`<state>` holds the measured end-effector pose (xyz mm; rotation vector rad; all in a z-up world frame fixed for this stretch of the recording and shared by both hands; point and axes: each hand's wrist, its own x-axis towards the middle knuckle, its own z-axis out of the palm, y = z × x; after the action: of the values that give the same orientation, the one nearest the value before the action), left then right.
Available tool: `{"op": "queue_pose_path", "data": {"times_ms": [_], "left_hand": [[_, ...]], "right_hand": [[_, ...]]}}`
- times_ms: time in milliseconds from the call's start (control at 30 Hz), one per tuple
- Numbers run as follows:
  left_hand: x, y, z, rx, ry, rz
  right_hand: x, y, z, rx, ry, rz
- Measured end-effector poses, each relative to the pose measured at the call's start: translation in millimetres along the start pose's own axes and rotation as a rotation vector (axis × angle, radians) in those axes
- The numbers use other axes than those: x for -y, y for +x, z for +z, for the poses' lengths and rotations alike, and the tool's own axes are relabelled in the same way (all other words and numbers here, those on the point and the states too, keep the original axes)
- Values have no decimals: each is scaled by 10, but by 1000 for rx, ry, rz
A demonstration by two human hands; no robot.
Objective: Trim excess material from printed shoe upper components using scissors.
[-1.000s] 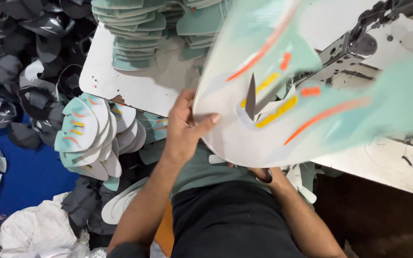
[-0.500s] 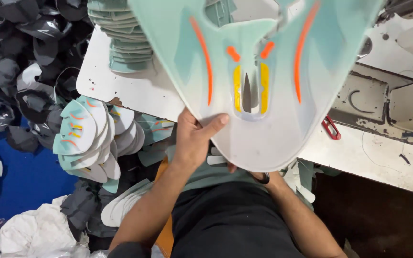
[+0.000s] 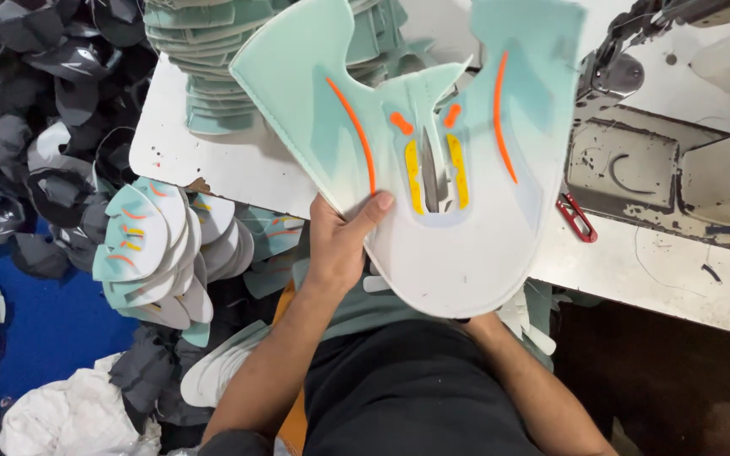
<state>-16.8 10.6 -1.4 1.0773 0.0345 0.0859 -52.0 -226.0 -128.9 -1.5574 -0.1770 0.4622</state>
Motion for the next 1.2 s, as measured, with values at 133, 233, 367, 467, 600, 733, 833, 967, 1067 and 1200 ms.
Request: {"op": "queue_pose_path", "data": {"times_ms": [133, 233, 367, 467, 600, 733, 833, 967, 1067, 1200], "left_hand": [[59, 4, -49, 1, -155, -49], [53, -79, 1, 28, -131, -94], [143, -107, -36, 21, -121, -137], [132, -89, -35, -30, -285, -215], [129, -82, -6, -35, -264, -203], [249, -174, -15, 7, -51, -123], [330, -191, -46, -41, -125, -152], [283, -211, -141, -55, -77, -131], [330, -211, -324, -26, 133, -111], [156, -139, -481, 52, 262, -139]], "right_hand": [[-157, 39, -96, -16, -8, -3], [-307, 46, -193, -45, -10, -3], [-869, 68, -405, -71, -7, 4], [-1414, -100, -658, -80, -13, 11], [-1498, -148, -720, -112, -21, 13], [-881, 33, -420, -149, -14, 21], [-776, -12, -315, -166, -1, 29], [-775, -63, -324, -191, 0, 35], [-778, -63, -375, -210, -4, 35], [-816, -88, -387, -218, -5, 45]]}}
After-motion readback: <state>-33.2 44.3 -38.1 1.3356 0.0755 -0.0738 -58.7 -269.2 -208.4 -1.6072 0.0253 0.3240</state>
